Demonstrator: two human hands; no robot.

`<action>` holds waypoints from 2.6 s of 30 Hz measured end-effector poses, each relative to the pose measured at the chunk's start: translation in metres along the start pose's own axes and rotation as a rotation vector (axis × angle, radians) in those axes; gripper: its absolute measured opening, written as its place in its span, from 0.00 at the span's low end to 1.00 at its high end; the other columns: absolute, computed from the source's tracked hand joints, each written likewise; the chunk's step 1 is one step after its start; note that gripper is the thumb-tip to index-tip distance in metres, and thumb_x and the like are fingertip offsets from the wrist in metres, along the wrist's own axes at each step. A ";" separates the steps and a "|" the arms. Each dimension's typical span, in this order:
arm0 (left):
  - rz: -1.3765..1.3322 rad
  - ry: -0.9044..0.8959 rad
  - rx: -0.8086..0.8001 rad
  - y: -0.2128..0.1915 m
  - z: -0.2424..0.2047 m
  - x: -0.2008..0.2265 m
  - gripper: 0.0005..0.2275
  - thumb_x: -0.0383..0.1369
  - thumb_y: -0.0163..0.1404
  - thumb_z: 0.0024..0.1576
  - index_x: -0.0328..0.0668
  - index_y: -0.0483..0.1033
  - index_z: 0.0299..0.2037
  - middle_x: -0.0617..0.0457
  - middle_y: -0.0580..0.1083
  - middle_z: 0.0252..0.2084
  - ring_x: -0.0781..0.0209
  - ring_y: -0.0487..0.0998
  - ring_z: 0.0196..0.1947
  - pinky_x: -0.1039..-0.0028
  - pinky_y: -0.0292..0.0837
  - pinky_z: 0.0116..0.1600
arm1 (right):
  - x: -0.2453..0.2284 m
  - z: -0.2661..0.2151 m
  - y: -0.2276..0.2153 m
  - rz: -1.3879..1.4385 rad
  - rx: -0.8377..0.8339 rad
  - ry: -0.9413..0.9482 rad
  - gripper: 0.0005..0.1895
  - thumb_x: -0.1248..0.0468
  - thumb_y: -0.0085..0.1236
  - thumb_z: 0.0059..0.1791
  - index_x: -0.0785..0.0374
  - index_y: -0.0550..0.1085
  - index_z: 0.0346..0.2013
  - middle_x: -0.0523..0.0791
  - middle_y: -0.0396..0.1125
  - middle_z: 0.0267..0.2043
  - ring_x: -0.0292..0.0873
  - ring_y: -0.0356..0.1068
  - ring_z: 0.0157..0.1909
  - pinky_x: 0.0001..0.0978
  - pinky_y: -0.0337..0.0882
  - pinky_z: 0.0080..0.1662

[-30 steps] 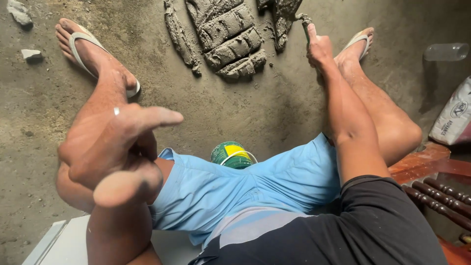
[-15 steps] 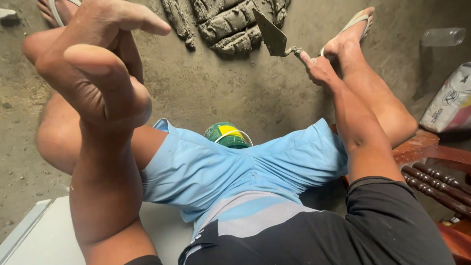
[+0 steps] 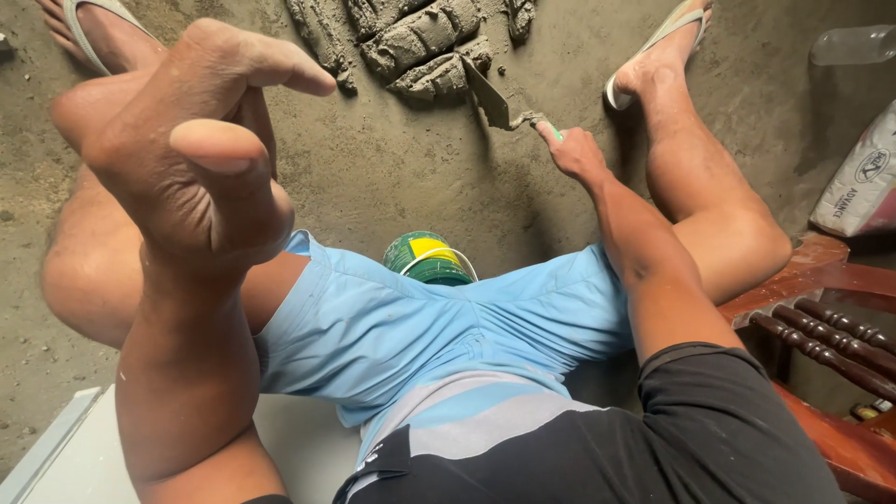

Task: Spreading and texturing wet cement on a floor using a hand trowel.

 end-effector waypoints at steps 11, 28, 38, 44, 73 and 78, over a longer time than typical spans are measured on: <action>0.097 -0.027 -0.127 0.007 -0.001 -0.004 0.36 0.47 0.20 0.76 0.30 0.82 0.36 0.47 0.75 0.31 0.52 0.58 0.28 0.56 0.48 0.64 | 0.033 0.026 -0.030 0.013 0.148 0.100 0.39 0.26 0.32 0.53 0.58 0.63 0.22 0.54 0.67 0.41 0.60 0.65 0.42 0.50 0.64 0.45; 0.121 -0.223 -0.164 0.002 -0.022 -0.027 0.37 0.56 0.21 0.70 0.44 0.87 0.39 0.58 0.67 0.24 0.50 0.69 0.51 0.60 0.23 0.81 | -0.035 0.016 -0.034 0.081 0.149 -0.181 0.34 0.32 0.35 0.58 0.51 0.47 0.19 0.39 0.47 0.22 0.40 0.45 0.26 0.38 0.47 0.33; 0.005 -0.119 -0.085 -0.002 -0.005 -0.004 0.39 0.50 0.20 0.73 0.20 0.79 0.34 0.42 0.67 0.24 0.49 0.66 0.30 0.57 0.52 0.76 | -0.056 0.032 -0.028 -0.004 0.107 -0.165 0.34 0.34 0.37 0.60 0.51 0.51 0.19 0.40 0.53 0.22 0.41 0.50 0.25 0.37 0.53 0.34; 0.088 -0.180 -0.057 -0.007 -0.013 -0.021 0.38 0.49 0.23 0.75 0.20 0.83 0.38 0.41 0.74 0.31 0.52 0.71 0.30 0.68 0.57 0.42 | -0.046 0.043 -0.013 -0.011 0.182 -0.055 0.39 0.27 0.31 0.55 0.56 0.64 0.21 0.52 0.70 0.34 0.57 0.68 0.37 0.51 0.64 0.41; 0.021 -0.119 -0.071 -0.001 -0.003 -0.012 0.39 0.51 0.19 0.73 0.22 0.78 0.34 0.44 0.66 0.23 0.51 0.66 0.28 0.65 0.63 0.52 | -0.106 0.063 -0.048 0.110 0.140 -0.257 0.35 0.33 0.36 0.61 0.48 0.52 0.18 0.37 0.52 0.20 0.39 0.51 0.23 0.38 0.58 0.35; 0.036 -0.094 -0.085 0.006 0.005 -0.012 0.39 0.51 0.19 0.73 0.22 0.78 0.32 0.44 0.67 0.23 0.51 0.66 0.28 0.60 0.61 0.67 | -0.111 0.068 -0.038 0.028 0.147 -0.146 0.36 0.30 0.32 0.59 0.51 0.54 0.19 0.40 0.56 0.23 0.43 0.55 0.27 0.41 0.58 0.36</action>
Point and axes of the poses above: each hand's wrist, its own z-axis towards the middle knuckle, its own y-axis out of the palm, x = y × z, the point moved 10 cm from there along z, towards the middle knuckle
